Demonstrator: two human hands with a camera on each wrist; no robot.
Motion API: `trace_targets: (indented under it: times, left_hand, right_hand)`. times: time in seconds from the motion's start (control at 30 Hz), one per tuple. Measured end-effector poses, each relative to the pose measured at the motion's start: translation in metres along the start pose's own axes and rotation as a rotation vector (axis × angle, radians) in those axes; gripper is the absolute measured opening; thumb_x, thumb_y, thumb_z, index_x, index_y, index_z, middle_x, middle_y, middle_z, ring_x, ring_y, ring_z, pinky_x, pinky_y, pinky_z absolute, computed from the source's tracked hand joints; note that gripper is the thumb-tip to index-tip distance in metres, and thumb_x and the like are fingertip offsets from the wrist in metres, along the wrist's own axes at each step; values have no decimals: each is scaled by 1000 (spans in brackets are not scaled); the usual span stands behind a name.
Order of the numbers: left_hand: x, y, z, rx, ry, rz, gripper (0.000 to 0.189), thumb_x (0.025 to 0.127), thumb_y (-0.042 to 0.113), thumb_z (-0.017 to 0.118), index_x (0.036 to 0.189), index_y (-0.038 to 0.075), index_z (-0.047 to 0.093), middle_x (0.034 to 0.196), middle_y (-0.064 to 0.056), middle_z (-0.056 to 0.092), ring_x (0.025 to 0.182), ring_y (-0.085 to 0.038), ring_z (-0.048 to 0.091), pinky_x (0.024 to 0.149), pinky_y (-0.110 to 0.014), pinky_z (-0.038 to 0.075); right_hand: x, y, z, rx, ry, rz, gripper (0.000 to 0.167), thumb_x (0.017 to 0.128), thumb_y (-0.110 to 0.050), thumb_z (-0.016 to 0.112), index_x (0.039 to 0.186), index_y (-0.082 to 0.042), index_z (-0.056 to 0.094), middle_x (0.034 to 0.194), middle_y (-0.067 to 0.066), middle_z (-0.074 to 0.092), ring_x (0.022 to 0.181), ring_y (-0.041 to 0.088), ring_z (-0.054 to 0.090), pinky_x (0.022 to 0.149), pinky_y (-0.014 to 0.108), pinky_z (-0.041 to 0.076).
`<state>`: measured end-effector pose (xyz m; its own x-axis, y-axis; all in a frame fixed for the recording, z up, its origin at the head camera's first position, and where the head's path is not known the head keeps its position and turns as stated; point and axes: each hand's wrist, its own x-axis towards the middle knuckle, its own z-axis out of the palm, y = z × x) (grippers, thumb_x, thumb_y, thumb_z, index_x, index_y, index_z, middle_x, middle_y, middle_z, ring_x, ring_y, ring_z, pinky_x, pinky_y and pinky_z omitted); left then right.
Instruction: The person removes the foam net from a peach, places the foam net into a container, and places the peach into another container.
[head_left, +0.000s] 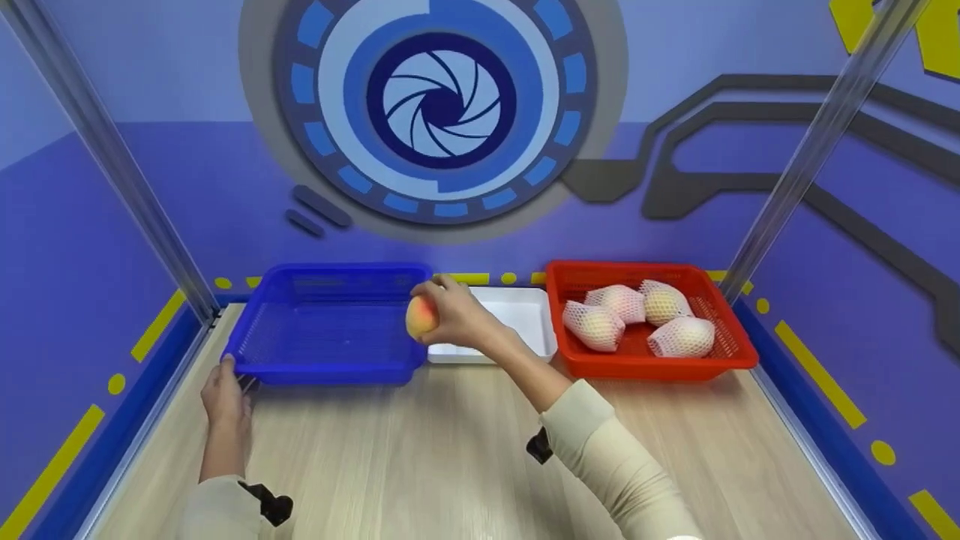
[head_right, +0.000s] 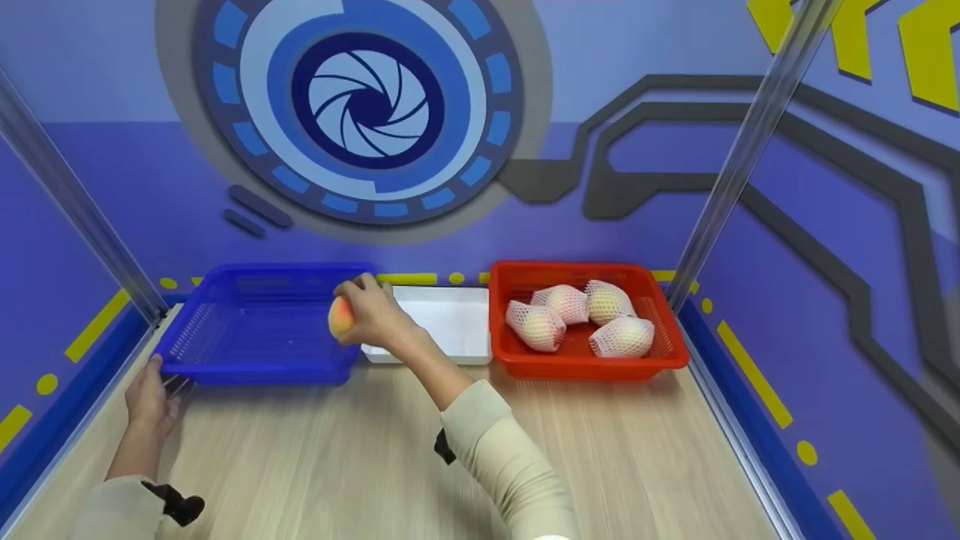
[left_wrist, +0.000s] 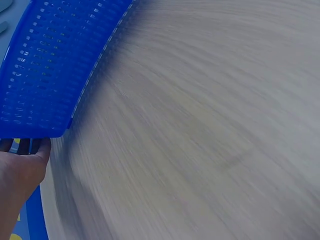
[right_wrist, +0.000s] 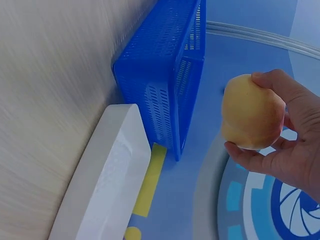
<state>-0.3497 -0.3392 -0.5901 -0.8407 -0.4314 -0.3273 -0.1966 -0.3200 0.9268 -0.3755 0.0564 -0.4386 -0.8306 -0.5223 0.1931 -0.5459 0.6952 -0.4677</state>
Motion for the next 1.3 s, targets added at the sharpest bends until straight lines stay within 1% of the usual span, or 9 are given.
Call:
trace_targets:
  times: [0.27,0.47,0.63,0.73,0.83,0.93,1.17,1.23,1.3]
  left_hand:
    - [0,1,-7,-39,-2,-14,69,105,56,36,161,16,29,163,-11,28,149,-22,30,124,-42,21]
    - [1,2,-6,-64,-8,8,65,105,53,40,156,14,36,153,-12,39,141,-21,40,122,-41,28]
    - [0,-2,-3,-15,20,62,48,106,50,41,135,13,52,133,-6,51,122,-16,50,113,-38,38]
    - [0,-5,0,-22,41,91,41,106,47,43,119,10,54,127,-7,53,116,-15,52,108,-37,41]
    - [0,-6,3,-41,40,112,40,107,44,43,117,7,54,133,-12,52,120,-18,53,113,-37,41]
    - [2,-4,5,-69,31,122,42,107,42,43,124,5,53,144,-18,47,130,-22,51,116,-40,38]
    - [2,3,4,-92,24,76,51,107,43,42,143,8,47,159,-18,38,142,-24,42,119,-38,33]
    - [1,3,4,-90,31,72,49,107,43,43,142,8,49,158,-17,39,140,-22,44,119,-38,34]
    - [2,2,4,-89,40,77,43,107,42,44,132,7,53,153,-16,44,134,-20,47,118,-38,35]
  right_hand:
    - [22,2,5,13,-31,-30,66,75,-20,85,135,-11,59,133,13,52,112,28,57,91,36,54]
    - [39,1,2,-14,-75,6,67,75,-21,85,136,-12,60,135,13,52,111,27,57,88,36,54]
    - [51,4,-6,-52,-98,19,64,76,-23,85,134,-12,61,129,14,54,108,28,58,89,38,54]
    - [56,6,-8,-63,-96,20,63,76,-23,85,133,-10,61,128,15,55,109,29,58,90,39,54]
    - [60,9,-7,-56,-98,33,64,76,-24,85,133,-10,61,128,15,55,109,29,57,90,38,54]
    - [62,10,-4,-55,-105,33,65,76,-25,86,133,-9,60,128,15,56,110,27,56,91,37,53]
    - [68,8,13,-48,-144,37,65,78,-26,84,136,-10,59,131,13,56,109,24,55,89,35,53]
    - [69,6,21,-53,-157,36,66,79,-27,84,138,-11,59,131,12,56,109,23,54,89,34,53]
    - [71,3,30,-67,-163,24,66,78,-27,85,138,-12,60,131,11,58,110,22,54,89,32,53]
